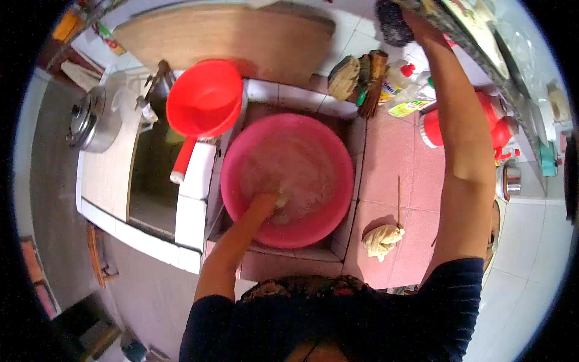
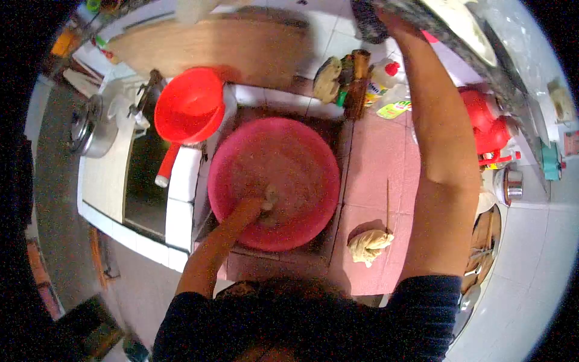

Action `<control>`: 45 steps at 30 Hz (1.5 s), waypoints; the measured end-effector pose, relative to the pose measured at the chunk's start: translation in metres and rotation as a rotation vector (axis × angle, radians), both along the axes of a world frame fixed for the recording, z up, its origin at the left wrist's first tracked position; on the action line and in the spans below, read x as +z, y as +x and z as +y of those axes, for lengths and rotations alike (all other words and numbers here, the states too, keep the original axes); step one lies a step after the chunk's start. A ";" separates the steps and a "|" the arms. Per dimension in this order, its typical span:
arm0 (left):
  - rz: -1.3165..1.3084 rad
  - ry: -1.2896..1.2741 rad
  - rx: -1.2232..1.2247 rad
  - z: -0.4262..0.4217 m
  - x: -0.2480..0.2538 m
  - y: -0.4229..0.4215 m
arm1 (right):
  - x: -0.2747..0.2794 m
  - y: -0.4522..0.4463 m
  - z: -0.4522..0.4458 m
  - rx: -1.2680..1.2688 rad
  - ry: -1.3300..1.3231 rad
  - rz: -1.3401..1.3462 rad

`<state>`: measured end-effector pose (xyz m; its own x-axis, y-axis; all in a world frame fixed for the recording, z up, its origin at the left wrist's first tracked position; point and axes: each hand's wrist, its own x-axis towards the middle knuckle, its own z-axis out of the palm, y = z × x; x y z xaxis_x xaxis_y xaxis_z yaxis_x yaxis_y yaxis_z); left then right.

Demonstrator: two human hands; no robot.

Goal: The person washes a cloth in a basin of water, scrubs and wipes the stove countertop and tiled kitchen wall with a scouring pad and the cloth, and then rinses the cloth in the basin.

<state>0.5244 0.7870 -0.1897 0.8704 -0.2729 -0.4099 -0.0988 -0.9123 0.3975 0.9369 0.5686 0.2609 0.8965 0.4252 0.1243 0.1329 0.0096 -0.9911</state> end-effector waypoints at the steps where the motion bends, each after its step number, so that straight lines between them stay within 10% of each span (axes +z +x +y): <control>1: -0.014 0.049 -0.023 0.002 0.008 -0.002 | 0.001 0.001 -0.003 -0.003 0.051 0.006; 9: -0.131 0.035 0.147 0.004 0.056 -0.011 | 0.003 0.001 -0.019 -0.065 0.546 0.040; 23: -0.131 -0.026 0.115 -0.002 0.082 0.000 | 0.012 0.002 -0.020 -0.093 0.569 0.016; 28: -0.298 -0.161 0.253 -0.029 0.263 0.101 | 0.019 0.009 -0.015 -0.124 0.531 0.002; 36: -0.444 -0.199 0.004 -0.038 0.182 0.109 | -0.027 -0.050 -0.040 -0.192 -0.098 0.178; 41: 0.133 -0.209 0.104 -0.013 0.121 0.038 | -0.065 -0.065 -0.021 -0.330 0.246 0.156; 45: -0.365 -0.189 -0.032 0.009 0.062 -0.028 | -0.043 -0.031 -0.001 -0.249 0.253 0.114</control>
<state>0.4964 0.7962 -0.1280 0.9394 -0.3426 -0.0156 -0.2912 -0.8210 0.4911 0.9055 0.5677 0.2181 0.9828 0.1610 0.0910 0.0509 0.2375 -0.9700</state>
